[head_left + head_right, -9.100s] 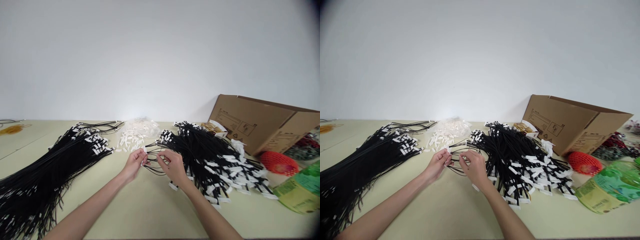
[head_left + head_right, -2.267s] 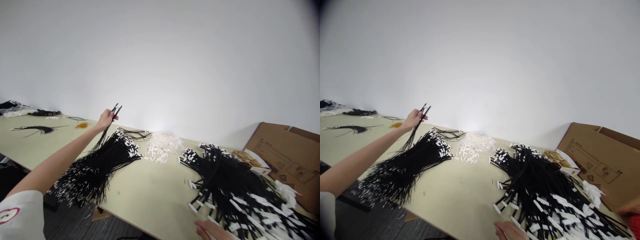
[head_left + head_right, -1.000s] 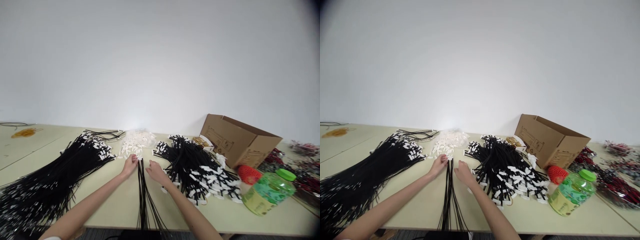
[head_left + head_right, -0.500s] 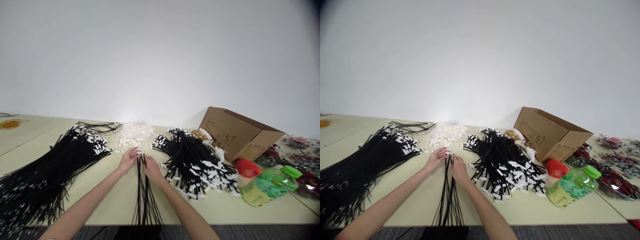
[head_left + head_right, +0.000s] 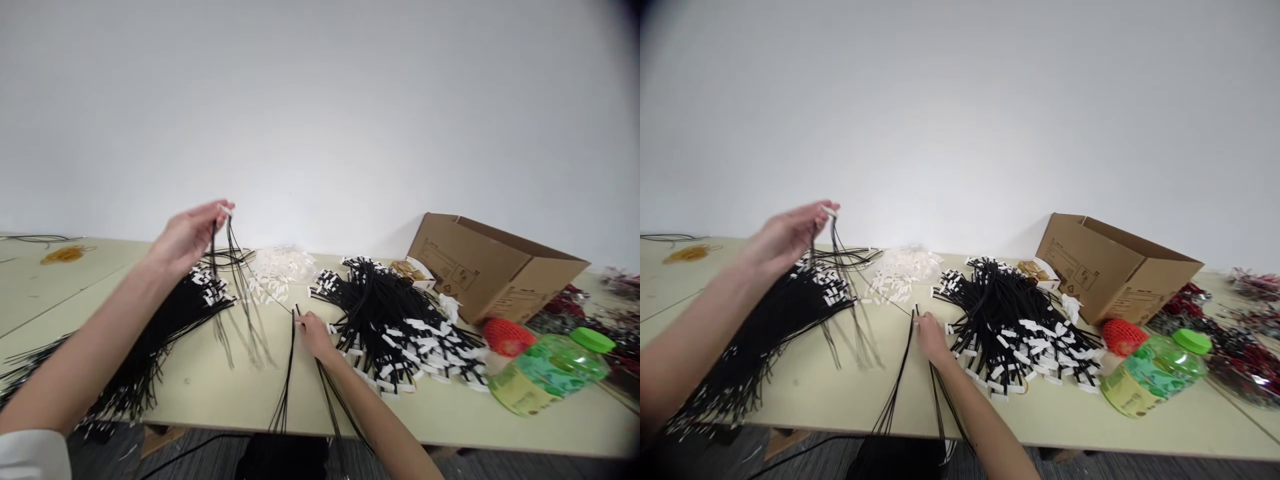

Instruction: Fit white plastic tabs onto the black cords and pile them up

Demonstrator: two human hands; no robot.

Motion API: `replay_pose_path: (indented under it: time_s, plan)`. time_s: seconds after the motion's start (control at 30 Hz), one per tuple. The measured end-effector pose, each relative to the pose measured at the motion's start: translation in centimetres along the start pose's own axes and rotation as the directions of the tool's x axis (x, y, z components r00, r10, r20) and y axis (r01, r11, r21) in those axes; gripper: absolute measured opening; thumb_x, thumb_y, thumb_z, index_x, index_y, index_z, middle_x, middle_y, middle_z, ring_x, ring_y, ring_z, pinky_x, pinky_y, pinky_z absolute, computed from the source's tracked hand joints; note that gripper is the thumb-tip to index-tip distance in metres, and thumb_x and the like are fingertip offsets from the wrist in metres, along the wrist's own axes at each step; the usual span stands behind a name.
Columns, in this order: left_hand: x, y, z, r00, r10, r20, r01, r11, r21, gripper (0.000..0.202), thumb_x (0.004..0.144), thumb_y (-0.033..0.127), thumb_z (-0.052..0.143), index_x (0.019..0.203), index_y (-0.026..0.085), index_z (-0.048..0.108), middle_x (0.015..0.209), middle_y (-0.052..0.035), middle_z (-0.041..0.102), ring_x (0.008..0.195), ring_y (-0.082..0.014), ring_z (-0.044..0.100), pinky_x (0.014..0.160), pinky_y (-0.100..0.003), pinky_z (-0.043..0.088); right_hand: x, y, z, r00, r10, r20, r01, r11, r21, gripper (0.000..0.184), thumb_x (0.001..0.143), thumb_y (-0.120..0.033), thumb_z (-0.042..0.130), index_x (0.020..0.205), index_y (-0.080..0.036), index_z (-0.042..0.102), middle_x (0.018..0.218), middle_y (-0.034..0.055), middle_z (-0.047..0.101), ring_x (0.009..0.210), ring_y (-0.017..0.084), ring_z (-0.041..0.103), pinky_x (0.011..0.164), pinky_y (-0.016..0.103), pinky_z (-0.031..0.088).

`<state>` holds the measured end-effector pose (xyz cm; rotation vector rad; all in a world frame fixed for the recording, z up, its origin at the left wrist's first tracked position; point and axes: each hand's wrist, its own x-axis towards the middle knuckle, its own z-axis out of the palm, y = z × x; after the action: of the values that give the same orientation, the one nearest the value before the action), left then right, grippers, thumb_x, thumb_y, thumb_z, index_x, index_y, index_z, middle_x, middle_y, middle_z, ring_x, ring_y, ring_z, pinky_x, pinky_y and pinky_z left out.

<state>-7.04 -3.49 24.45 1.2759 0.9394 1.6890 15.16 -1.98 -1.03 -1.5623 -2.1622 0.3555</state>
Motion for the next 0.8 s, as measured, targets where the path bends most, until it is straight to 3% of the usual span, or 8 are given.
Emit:
replay_pose_path:
  time_s: [0.1, 0.13, 0.27, 0.37, 0.5, 0.57, 0.7, 0.8]
  plan:
    - [-0.9, 6.0, 1.3, 0.958, 0.278, 0.069, -0.285, 0.947, 0.147, 0.026, 0.080, 0.003, 0.051, 0.106, -0.001, 0.056, 0.101, -0.0083, 0.060, 0.106, -0.0173, 0.053, 0.084, -0.027, 0.047, -0.1, -0.1, -0.1, 1.000, -0.010, -0.003, 0.010, 1.000, -0.013, 0.026, 0.083, -0.009, 0.041, 0.095, -0.018, 0.063, 0.093, 0.0073, 0.058, 0.095, 0.017, 0.050, 0.082, 0.025, 0.036]
    - [-1.3, 7.3, 1.6, 0.952, 0.286, 0.112, -0.302, 0.937, 0.177, 0.029, 0.082, 0.003, 0.047, 0.110, 0.001, 0.053, 0.102, -0.0066, 0.060, 0.108, -0.0180, 0.052, 0.084, -0.031, 0.046, -0.2, -0.1, -0.2, 1.000, -0.015, -0.005, 0.015, 1.000, -0.019, 0.025, 0.084, -0.010, 0.040, 0.092, -0.017, 0.064, 0.092, 0.0078, 0.057, 0.094, 0.018, 0.050, 0.082, 0.026, 0.035]
    - [-2.5, 7.4, 1.4, 0.974, 0.203, 0.105, -0.224, 0.938, 0.263, 0.029, 0.083, 0.005, 0.046, 0.111, 0.005, 0.055, 0.100, -0.0067, 0.061, 0.098, -0.0158, 0.058, 0.084, -0.035, 0.047, -0.3, -0.2, -0.4, 0.999, -0.029, -0.016, 0.028, 0.998, -0.051, 0.024, 0.085, -0.014, 0.039, 0.084, -0.016, 0.063, 0.089, 0.0082, 0.057, 0.092, 0.018, 0.049, 0.078, 0.027, 0.037]
    - [-2.1, 2.0, -0.8, 0.996, -0.051, 0.074, 0.026, 0.950, 0.311, 0.025, 0.078, 0.011, 0.054, 0.102, 0.011, 0.062, 0.098, -0.0108, 0.065, 0.080, -0.0129, 0.062, 0.078, -0.028, 0.052, -0.4, -0.4, -0.5, 0.999, -0.041, -0.024, 0.039, 0.996, -0.078, 0.023, 0.085, -0.015, 0.040, 0.081, -0.017, 0.063, 0.089, 0.0078, 0.057, 0.092, 0.019, 0.049, 0.076, 0.027, 0.037]
    - [-0.7, -8.2, -5.3, 0.944, -0.308, 0.119, 0.198, 0.816, 0.543, 0.036, 0.067, 0.029, 0.063, 0.100, 0.015, 0.061, 0.089, -0.0111, 0.068, 0.075, -0.0209, 0.064, 0.074, -0.039, 0.052, -0.6, -0.6, -0.5, 0.998, -0.050, -0.033, 0.046, 0.994, -0.100, 0.021, 0.085, -0.016, 0.042, 0.080, -0.018, 0.062, 0.089, 0.0076, 0.057, 0.092, 0.019, 0.050, 0.074, 0.027, 0.038]
    - [-1.0, -12.4, -6.9, 0.942, -0.325, 0.078, 0.185, 0.701, 0.688, 0.037, 0.056, 0.035, 0.070, 0.087, 0.017, 0.065, 0.090, -0.0110, 0.069, 0.089, -0.0303, 0.061, 0.085, -0.047, 0.045, -0.6, -0.6, -0.5, 0.998, -0.053, -0.041, 0.048, 0.993, -0.109, 0.021, 0.084, -0.016, 0.042, 0.080, -0.017, 0.062, 0.089, 0.0075, 0.058, 0.092, 0.019, 0.050, 0.074, 0.027, 0.038]
    - [-5.9, -17.5, -8.2, 0.958, -0.276, 0.079, 0.136, 0.678, 0.723, 0.036, 0.046, 0.041, 0.073, 0.078, 0.026, 0.068, 0.104, -0.0081, 0.066, 0.113, -0.0364, 0.048, 0.102, -0.047, 0.026, -0.5, -0.6, -0.5, 0.997, -0.059, -0.059, 0.052, 0.992, -0.116, 0.020, 0.083, -0.014, 0.043, 0.078, -0.018, 0.062, 0.086, 0.0066, 0.059, 0.090, 0.019, 0.052, 0.072, 0.026, 0.038]
    - [-10.6, -19.4, -8.7, 0.927, -0.242, 0.288, -0.038, 0.701, 0.712, 0.046, 0.055, 0.042, 0.070, 0.101, 0.040, 0.064, 0.127, -0.0002, 0.052, 0.126, -0.0280, 0.035, 0.109, -0.040, 0.014, -0.4, -0.7, -0.6, 0.997, -0.050, -0.067, 0.043, 0.994, -0.101, 0.020, 0.083, -0.015, 0.043, 0.078, -0.018, 0.063, 0.085, 0.0062, 0.060, 0.087, 0.018, 0.054, 0.070, 0.025, 0.038]
